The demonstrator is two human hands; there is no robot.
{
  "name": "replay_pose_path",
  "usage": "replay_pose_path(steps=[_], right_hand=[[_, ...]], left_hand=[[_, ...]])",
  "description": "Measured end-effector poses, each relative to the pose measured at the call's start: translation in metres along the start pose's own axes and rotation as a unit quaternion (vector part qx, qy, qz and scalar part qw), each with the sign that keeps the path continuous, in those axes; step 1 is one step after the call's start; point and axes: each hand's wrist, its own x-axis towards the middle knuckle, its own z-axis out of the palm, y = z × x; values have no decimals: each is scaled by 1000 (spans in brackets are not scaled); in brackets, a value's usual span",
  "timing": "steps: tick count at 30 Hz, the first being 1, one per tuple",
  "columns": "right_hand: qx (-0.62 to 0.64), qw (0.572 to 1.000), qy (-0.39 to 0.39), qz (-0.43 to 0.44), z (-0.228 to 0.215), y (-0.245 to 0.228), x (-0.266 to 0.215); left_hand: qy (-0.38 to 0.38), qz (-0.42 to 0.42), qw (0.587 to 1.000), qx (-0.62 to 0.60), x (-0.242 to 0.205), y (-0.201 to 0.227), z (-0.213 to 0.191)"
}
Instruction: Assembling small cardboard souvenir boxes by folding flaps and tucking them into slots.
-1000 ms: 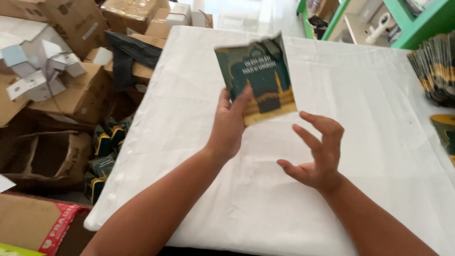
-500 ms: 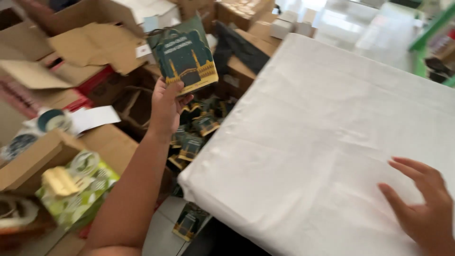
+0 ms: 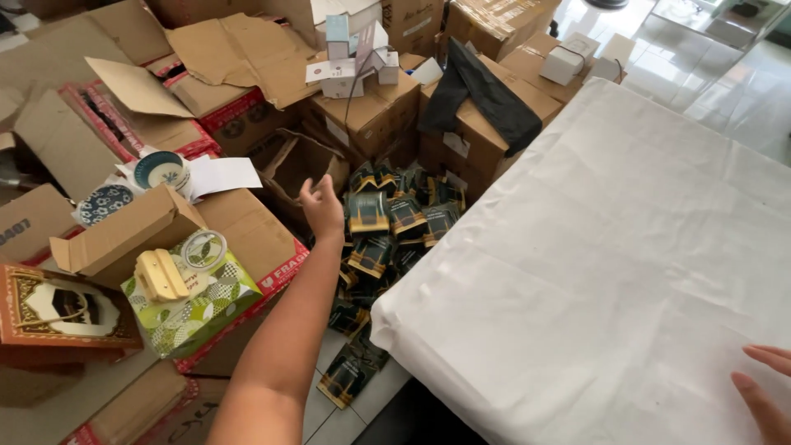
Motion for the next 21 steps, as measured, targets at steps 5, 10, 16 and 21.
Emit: replay_pose_path(steps=[5, 10, 16, 21], right_hand=[[-77, 988, 57, -122, -20, -63, 7], [-103, 984, 80, -119, -42, -89, 17], [-132, 968, 202, -70, -86, -31, 13], [-337, 897, 273, 84, -142, 59, -16]], left_hand=[[-211, 198, 957, -7, -73, 67, 32], [-342, 515, 785, -39, -214, 159, 69], [-529, 618, 575, 86, -360, 135, 139], [-580, 569, 523, 258, -415, 54, 176]])
